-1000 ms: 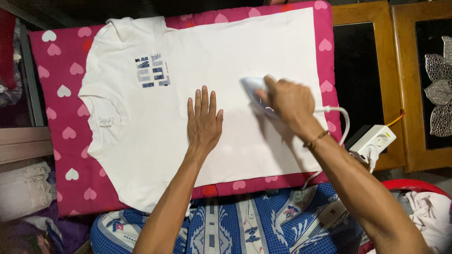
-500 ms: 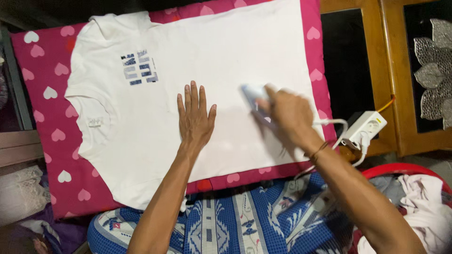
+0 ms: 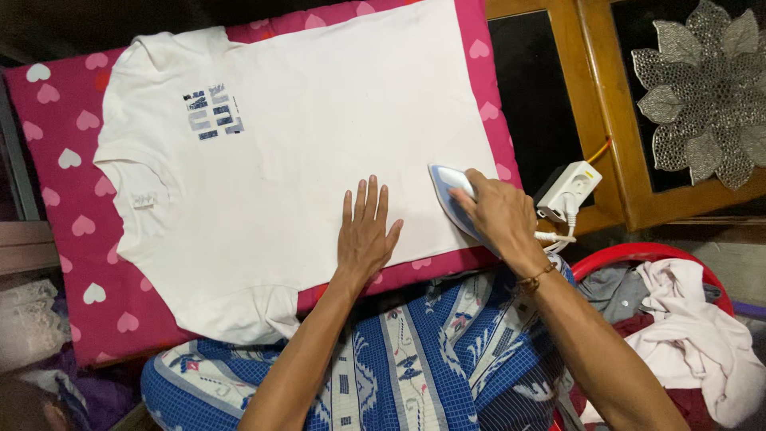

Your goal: The person irons a white t-shirt on a pink heart-patterned ironing board. They smooth the fabric, use a blue electric iron to press the sleeves and body, and flip the shirt to iron the other side. The person adjusts the shirt's position multiple times to ensure all areas are pressed.

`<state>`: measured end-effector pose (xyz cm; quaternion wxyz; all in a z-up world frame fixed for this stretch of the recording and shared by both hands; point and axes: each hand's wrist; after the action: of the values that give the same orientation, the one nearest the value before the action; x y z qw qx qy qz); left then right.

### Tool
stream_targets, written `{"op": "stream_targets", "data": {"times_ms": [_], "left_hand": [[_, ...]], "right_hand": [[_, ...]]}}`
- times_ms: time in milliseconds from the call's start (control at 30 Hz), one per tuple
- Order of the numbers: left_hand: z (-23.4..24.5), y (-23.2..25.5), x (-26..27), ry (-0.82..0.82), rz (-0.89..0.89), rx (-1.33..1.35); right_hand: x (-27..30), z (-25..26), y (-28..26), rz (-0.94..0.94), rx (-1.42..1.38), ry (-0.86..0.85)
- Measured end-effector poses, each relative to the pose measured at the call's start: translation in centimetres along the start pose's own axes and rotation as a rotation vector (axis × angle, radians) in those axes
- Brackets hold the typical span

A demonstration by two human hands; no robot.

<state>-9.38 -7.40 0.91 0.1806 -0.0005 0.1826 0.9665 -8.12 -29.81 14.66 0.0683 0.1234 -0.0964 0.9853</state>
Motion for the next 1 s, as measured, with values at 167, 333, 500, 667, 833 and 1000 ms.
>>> {"op": "stream_targets", "data": {"times_ms": [167,333,500,667,833,1000], "left_hand": [[0.4,-1.4,2.7,0.029,0.015,-0.005],[0.8,-3.2,4.3,0.045,0.072,-0.024],[0.9,-4.9,6.3,0.065,0.129,-0.038],[1.3,-6.0,8.9,0.081,0.161,-0.011],[2.6,-8.2,10.6,0.107,0.196,0.013],[4.2,-11.9,12.0,0.17,0.272,0.039]], "right_hand": [[0.0,0.1,3.7,-0.109,0.009,0.189],[0.5,-0.2,3.4,-0.015,-0.068,0.15],[4.9,-3.2,-2.3,0.325,0.053,-0.03],[5.8,-4.1,-4.9,0.462,0.144,-0.014],[2.5,-2.5,-6.9,0.276,0.062,0.029],[2.7,-3.9,-12.4,0.493,0.049,0.018]]}}
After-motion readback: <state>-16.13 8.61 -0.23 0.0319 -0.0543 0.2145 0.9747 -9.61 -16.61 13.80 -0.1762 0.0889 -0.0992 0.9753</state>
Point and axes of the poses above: each hand's wrist, its own x-axis away from the middle knuckle, its own z-axis out of the back of the hand, y = z × x, and after that the axes turned 6 degrees about z, right-handed
